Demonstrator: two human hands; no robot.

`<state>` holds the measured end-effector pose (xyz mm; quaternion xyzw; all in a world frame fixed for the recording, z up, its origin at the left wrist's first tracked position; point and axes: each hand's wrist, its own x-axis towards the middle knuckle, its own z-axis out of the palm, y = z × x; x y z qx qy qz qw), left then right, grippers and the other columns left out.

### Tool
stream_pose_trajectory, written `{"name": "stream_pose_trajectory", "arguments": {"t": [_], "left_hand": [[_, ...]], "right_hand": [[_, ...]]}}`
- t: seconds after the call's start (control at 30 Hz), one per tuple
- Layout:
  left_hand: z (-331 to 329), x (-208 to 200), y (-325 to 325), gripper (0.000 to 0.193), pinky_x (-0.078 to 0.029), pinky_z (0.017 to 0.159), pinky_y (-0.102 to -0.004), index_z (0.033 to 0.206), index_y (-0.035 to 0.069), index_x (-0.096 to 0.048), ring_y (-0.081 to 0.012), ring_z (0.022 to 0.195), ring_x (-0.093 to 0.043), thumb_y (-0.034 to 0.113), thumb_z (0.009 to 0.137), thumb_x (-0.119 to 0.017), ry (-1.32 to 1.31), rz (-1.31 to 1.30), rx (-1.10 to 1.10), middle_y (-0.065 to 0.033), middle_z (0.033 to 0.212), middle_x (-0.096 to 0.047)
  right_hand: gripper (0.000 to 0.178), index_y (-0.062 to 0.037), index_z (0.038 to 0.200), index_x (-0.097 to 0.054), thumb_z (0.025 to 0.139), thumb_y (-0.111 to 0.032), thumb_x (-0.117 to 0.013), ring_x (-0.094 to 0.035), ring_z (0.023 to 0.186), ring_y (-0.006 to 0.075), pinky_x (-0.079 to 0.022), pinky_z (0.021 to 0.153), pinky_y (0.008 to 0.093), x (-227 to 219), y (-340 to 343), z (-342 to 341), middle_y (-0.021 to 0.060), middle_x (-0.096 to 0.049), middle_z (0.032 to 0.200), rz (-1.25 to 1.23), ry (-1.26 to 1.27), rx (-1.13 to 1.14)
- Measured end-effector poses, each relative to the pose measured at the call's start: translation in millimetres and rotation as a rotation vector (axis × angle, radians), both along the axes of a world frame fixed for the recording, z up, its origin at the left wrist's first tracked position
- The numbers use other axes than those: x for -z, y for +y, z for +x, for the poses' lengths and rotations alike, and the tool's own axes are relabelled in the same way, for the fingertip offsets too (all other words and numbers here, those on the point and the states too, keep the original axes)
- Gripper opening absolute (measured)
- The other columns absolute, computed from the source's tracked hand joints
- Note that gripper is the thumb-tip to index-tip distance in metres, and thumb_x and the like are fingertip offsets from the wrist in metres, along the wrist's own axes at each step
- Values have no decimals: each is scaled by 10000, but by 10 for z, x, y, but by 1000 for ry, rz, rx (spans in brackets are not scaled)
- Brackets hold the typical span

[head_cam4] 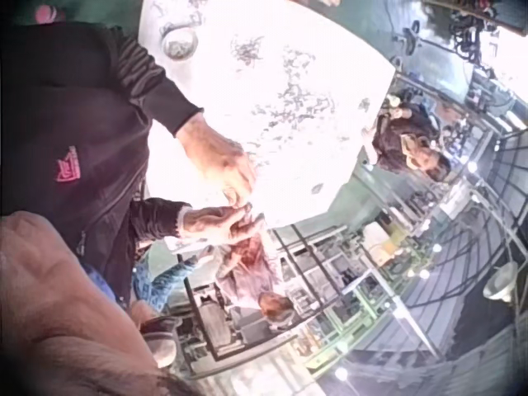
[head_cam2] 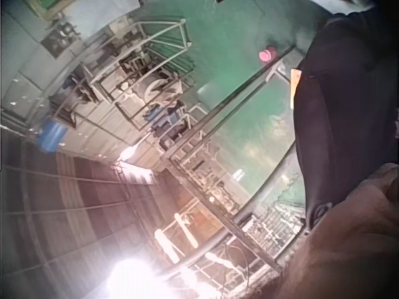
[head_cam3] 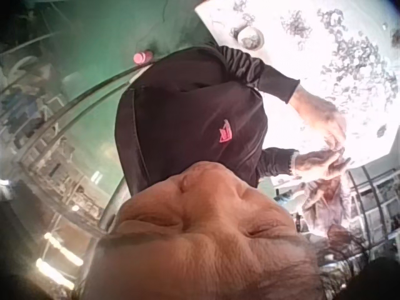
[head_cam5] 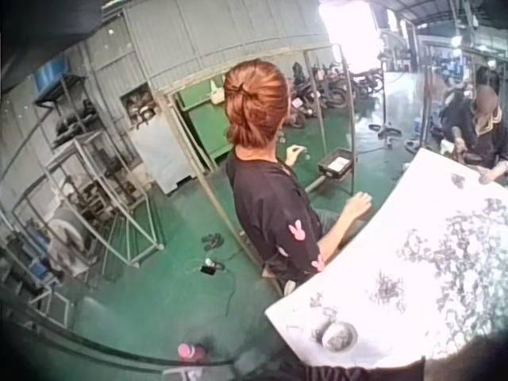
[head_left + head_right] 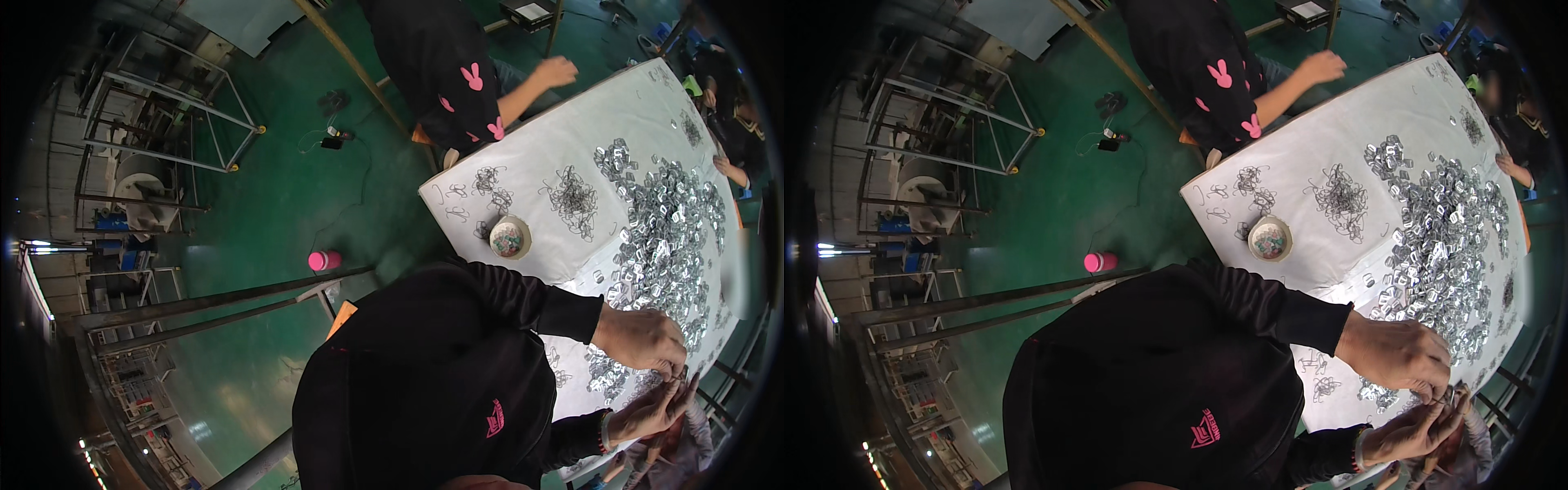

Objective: The person sits at a table with several others and assembles small metal keychains by hand, picking up metal pieces and links, connecting them, and placing finished units on the table. The task is performed continuously with others working alongside.

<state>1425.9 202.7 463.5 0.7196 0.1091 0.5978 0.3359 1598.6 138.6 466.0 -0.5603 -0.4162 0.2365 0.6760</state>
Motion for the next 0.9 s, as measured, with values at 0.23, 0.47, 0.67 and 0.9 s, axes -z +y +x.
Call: {"name": "stream_pose_trajectory", "arguments": {"t": [0.23, 0.47, 0.67, 0.9], "left_hand": [[-8, 130, -15, 133, -452, 657, -369, 789, 47, -581, -260, 722, -571, 144, 765, -668, 36, -26, 87, -71, 730, -571], [22, 156, -84, 111, -458, 658, -379, 818, 31, -573, -266, 711, -578, 114, 800, -644, 75, -191, 120, -86, 720, -576], [7, 256, -64, 191, -478, 685, -362, 905, 32, -566, -244, 786, -605, 129, 782, -675, 147, -231, 239, -89, 795, -605], [-326, 1499, 782, 115, -510, 698, -355, 785, 37, -690, -237, 758, -649, 149, 771, -668, 676, -447, -13, -108, 774, -659]], "right_hand": [[264, 147, 1125, -535, 895, 35, -471, -609, 963, 257, -478, 885, 312, -112, -147, -288, 254, -604, 1069, -37, -179, 62], [212, 79, 1056, -596, 849, 72, -556, -637, 904, 234, -505, 815, 299, 41, -243, -277, 212, -643, 996, 55, 191, -47], [190, 55, 1012, -607, 824, 64, -589, -614, 804, 173, -500, 707, 247, 80, -323, -260, 141, -623, 960, 102, 250, -35], [133, 39, 958, -596, 826, 37, -597, -560, 807, 169, -460, 656, 212, 38, -420, -166, 148, -575, 983, 93, 245, 7]]}}
